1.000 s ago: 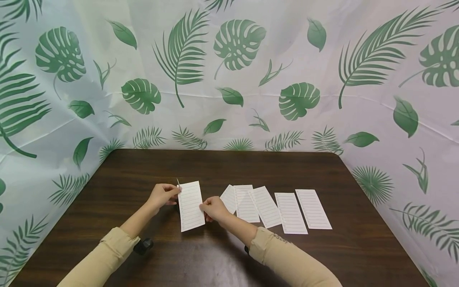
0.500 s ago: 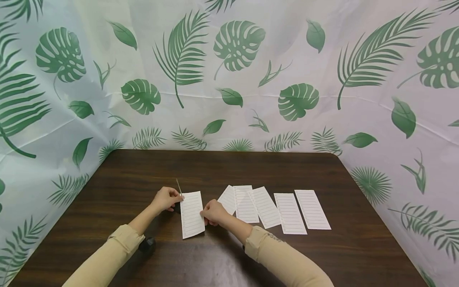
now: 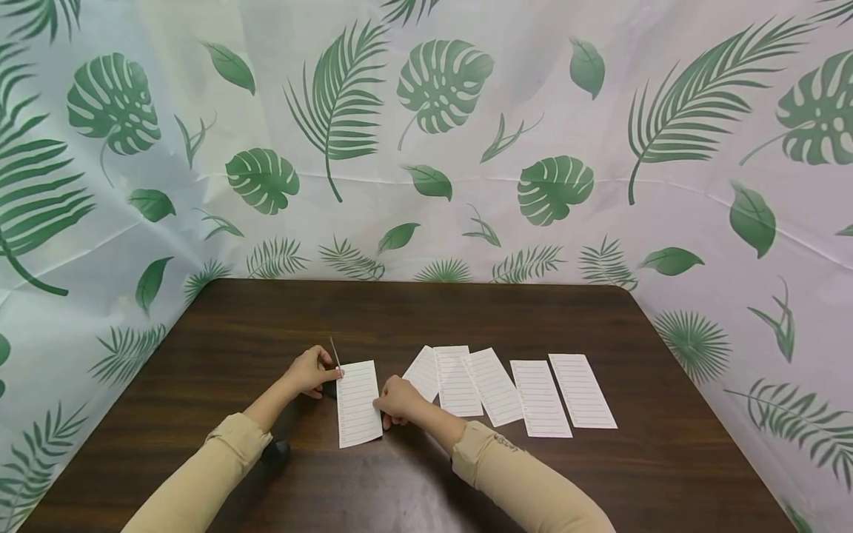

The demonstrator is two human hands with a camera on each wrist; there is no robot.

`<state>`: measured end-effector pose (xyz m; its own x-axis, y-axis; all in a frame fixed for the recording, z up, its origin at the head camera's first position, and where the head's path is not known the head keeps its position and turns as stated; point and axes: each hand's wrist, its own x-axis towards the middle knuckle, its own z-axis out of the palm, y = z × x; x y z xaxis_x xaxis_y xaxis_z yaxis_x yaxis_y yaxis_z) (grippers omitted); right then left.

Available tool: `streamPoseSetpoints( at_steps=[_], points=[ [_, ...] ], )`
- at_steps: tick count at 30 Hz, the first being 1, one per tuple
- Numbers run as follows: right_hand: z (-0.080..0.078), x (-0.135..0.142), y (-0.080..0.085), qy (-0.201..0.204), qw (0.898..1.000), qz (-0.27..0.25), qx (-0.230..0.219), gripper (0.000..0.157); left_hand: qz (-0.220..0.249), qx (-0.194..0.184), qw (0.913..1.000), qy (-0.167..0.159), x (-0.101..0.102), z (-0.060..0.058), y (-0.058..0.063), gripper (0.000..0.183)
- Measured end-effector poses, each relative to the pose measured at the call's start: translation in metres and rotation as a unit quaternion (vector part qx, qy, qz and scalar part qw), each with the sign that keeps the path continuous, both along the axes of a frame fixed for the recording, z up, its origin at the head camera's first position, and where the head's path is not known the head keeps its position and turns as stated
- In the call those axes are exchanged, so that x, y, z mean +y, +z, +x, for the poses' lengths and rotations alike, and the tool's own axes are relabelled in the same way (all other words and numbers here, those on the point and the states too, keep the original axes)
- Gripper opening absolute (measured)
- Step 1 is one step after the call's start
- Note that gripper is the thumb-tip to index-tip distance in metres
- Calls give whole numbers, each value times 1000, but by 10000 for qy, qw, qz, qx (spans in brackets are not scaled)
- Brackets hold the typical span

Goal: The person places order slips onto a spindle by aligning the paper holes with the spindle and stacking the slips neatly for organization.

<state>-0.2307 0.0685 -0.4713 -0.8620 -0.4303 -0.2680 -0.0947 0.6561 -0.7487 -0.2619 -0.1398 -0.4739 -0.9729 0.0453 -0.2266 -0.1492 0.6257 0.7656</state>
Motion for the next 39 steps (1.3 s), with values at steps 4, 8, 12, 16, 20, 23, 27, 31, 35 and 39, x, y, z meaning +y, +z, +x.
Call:
streamPoseSetpoints(
  at_steps=[4,8,12,16,20,23,27,31,35,39],
  points=[
    [0,-1,1,-60,10000,20,58,34,15,-219,9997,-87,-1,-2,4,28],
    [-1,-1,-1,-114,9999,-90,-59,32,-16,-334,9994,-116,-2,-3,5,26],
    [-5,1,-6,-105,9990,-319,-282,31,-17,-360,9993,-139,-3,-3,4,25],
    [-6,1,-6,-187,9981,-374,-445,30,-90,-300,9994,-121,-3,-4,3,25],
    [-2,0,1,-362,9970,-393,-564,30,-163,-326,9993,-89,-2,-3,4,26],
    [2,0,6,-406,9967,-425,-566,32,-135,-408,9991,-50,-2,-7,0,27],
    [5,1,10,-343,9968,-453,-563,28,-55,-307,9993,-194,-10,-20,-18,33],
    [5,6,13,-231,9968,-519,-566,25,-67,-296,9992,-256,-12,-23,-21,35],
    [5,11,14,-43,9965,-633,-541,24,-126,-389,9991,-122,-6,-12,-5,29],
    [4,16,13,120,9965,-688,-464,21,-185,-269,9993,-165,-3,-4,2,28]
  ],
)
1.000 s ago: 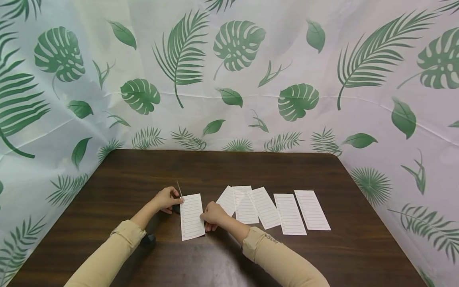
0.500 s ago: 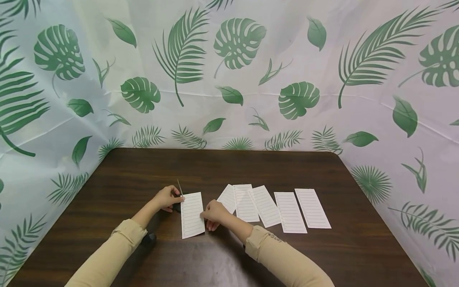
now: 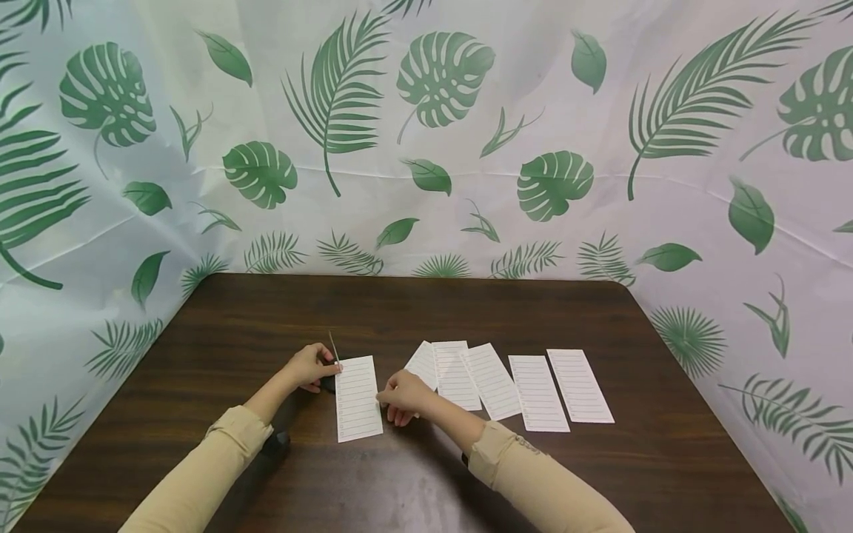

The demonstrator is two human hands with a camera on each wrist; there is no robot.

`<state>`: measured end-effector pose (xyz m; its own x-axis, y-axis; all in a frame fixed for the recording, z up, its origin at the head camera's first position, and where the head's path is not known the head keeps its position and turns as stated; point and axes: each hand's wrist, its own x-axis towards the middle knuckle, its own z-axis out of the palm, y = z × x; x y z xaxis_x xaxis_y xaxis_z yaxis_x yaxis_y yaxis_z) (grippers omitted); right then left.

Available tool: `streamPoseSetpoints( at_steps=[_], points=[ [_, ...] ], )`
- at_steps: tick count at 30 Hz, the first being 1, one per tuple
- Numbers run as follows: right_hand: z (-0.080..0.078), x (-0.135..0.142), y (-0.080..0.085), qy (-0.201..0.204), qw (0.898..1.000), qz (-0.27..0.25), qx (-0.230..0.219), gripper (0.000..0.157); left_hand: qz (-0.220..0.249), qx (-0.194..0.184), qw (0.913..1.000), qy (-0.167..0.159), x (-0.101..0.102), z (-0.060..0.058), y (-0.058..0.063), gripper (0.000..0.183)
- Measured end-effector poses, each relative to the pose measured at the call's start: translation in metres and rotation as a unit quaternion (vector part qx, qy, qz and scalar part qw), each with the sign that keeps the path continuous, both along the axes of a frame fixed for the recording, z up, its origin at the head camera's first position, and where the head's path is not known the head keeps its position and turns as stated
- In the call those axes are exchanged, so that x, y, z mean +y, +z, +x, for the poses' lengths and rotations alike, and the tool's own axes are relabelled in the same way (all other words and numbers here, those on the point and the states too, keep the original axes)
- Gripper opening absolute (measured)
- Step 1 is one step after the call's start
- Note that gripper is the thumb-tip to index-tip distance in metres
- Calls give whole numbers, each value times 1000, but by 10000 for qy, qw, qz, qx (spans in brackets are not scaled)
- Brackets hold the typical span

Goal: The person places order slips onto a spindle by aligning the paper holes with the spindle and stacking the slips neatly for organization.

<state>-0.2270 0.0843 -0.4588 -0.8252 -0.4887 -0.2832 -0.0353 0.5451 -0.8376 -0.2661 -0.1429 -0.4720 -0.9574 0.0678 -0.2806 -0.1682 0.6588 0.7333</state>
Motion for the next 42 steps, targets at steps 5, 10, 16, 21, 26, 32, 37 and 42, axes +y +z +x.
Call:
streamPoseSetpoints(
  at_steps=[5,10,16,21,26,32,37,42],
  points=[
    [1,6,-2,152,9999,3,39,18,-69,-21,10000,51,0,3,0,27],
    [2,15,-3,443,9988,-135,161,18,-6,-35,10000,61,-1,2,-4,26],
    [-2,32,7,752,9947,-109,698,15,-1,21,10000,43,0,3,-1,25],
    [-6,48,16,970,9849,154,1429,9,-43,-30,10000,67,-1,3,0,25],
    [-13,66,14,1088,9664,446,2286,8,-84,-56,9999,98,-3,1,0,26],
    [-16,85,4,931,9626,521,2489,13,-116,-15,9999,90,-4,2,-3,26],
    [-19,97,0,1098,9532,931,2657,28,-90,33,9999,88,-2,4,-2,26],
    [-23,106,6,1674,9109,1887,3265,59,-60,72,9999,78,2,3,2,26]
  ],
)
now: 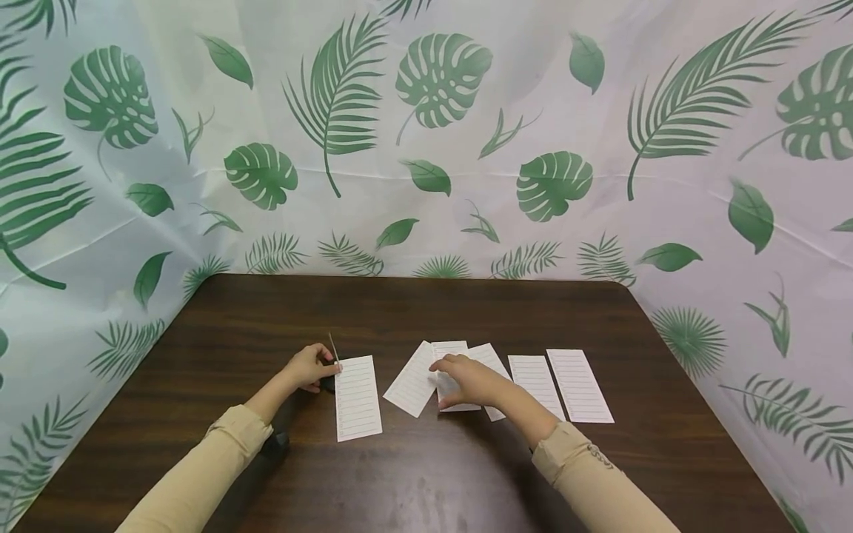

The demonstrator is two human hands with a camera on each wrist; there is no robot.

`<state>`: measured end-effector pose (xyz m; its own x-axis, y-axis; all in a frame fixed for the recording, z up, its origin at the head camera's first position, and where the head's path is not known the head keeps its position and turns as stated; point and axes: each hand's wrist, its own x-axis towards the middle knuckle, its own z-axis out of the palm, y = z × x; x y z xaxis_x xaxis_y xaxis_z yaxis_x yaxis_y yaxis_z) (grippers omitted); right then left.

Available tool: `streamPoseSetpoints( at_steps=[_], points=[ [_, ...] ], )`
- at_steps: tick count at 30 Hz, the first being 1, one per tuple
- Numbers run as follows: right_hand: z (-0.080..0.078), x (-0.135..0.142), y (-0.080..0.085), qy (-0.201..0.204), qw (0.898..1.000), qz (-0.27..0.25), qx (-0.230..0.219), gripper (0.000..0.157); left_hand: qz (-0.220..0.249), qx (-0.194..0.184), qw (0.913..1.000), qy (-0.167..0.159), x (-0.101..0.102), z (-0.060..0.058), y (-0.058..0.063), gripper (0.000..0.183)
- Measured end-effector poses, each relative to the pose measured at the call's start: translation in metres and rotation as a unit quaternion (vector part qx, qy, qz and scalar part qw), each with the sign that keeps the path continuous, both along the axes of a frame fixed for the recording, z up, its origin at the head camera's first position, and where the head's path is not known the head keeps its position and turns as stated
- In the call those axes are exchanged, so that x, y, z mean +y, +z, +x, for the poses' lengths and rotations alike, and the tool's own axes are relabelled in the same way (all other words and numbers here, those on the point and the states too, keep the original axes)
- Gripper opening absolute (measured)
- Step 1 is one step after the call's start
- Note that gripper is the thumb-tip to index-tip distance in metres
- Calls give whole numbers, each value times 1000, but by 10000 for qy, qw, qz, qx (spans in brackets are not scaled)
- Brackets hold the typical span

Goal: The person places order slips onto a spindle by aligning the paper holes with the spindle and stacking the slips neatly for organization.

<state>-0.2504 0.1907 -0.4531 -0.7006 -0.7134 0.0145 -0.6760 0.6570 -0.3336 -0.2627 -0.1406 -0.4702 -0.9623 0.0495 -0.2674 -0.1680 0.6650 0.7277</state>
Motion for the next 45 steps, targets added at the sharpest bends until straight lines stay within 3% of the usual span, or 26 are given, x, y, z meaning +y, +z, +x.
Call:
streamPoseSetpoints(
  at_steps=[2,7,14,22,34,45],
  points=[
    [-1,2,3,11,9992,344,224,72,11,7,10000,10,1,0,2,26],
    [-7,6,4,-430,9953,860,73,94,-27,7,10000,7,1,-2,2,26],
    [-15,8,-1,-823,9891,1194,-256,107,-59,-16,10000,23,0,-1,0,26],
    [-18,9,-2,-975,9864,1175,-602,109,-46,-17,10000,11,2,0,-1,26],
    [-20,10,-7,-878,9904,1062,-144,108,-31,-21,10000,41,0,-3,-2,26],
    [-22,7,-4,-1103,9903,837,125,102,-43,88,10000,1,-1,-2,-5,26]
  ],
)
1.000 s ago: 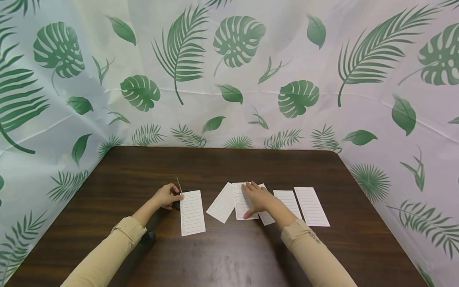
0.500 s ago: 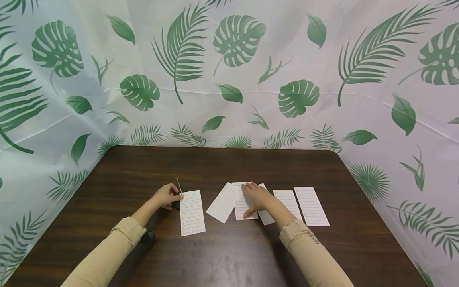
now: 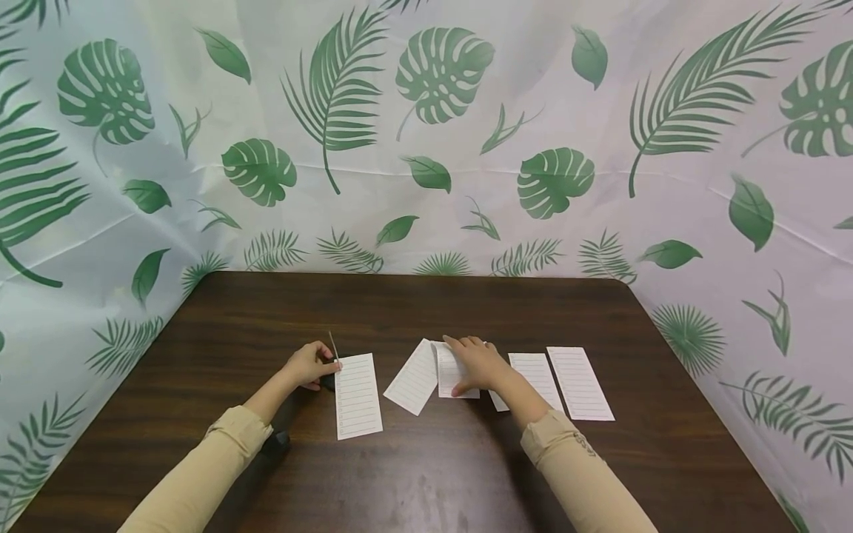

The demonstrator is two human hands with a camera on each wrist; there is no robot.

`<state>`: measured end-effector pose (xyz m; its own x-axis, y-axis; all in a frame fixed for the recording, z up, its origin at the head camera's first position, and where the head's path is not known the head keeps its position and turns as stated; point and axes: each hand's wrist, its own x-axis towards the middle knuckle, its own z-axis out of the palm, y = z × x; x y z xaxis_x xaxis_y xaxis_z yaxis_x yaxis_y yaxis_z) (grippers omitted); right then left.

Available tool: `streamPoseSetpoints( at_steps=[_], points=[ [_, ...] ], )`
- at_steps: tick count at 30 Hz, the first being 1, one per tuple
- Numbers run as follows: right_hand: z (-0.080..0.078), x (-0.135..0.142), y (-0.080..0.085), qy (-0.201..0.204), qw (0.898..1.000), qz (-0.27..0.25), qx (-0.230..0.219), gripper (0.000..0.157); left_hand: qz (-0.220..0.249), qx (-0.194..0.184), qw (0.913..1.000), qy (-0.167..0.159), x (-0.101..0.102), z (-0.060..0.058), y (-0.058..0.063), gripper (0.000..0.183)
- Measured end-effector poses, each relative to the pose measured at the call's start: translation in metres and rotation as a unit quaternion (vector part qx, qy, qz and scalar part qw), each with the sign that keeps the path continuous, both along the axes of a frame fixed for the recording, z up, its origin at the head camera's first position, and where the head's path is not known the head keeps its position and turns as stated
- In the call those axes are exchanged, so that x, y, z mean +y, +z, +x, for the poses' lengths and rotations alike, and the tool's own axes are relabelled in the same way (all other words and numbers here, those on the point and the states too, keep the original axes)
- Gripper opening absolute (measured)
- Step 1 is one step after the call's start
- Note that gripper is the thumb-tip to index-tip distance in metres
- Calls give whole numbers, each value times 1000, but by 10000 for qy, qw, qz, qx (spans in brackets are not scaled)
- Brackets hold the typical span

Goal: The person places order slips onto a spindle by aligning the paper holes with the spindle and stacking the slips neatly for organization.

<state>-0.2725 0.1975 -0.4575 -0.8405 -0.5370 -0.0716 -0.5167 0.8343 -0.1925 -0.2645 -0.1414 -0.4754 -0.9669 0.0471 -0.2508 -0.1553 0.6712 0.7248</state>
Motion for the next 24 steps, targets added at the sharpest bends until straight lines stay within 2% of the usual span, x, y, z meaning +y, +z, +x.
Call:
streamPoseSetpoints(
  at_steps=[4,9,13,18,24],
  points=[
    [0,-4,1,-17,9998,-148,114,98,-22,2,10000,-27,-1,1,1,27],
    [0,-6,-5,-6,9983,-374,439,89,-52,-25,10000,-31,0,1,1,27],
    [1,-8,-10,14,9945,-640,828,70,-47,-13,10000,-31,0,1,1,27],
    [1,-11,-10,-4,9849,-1134,1309,41,-38,2,10000,-25,1,1,1,27],
    [6,-16,-5,-96,9762,-1701,1343,31,-21,-13,10000,-43,1,1,1,27]
  ],
)
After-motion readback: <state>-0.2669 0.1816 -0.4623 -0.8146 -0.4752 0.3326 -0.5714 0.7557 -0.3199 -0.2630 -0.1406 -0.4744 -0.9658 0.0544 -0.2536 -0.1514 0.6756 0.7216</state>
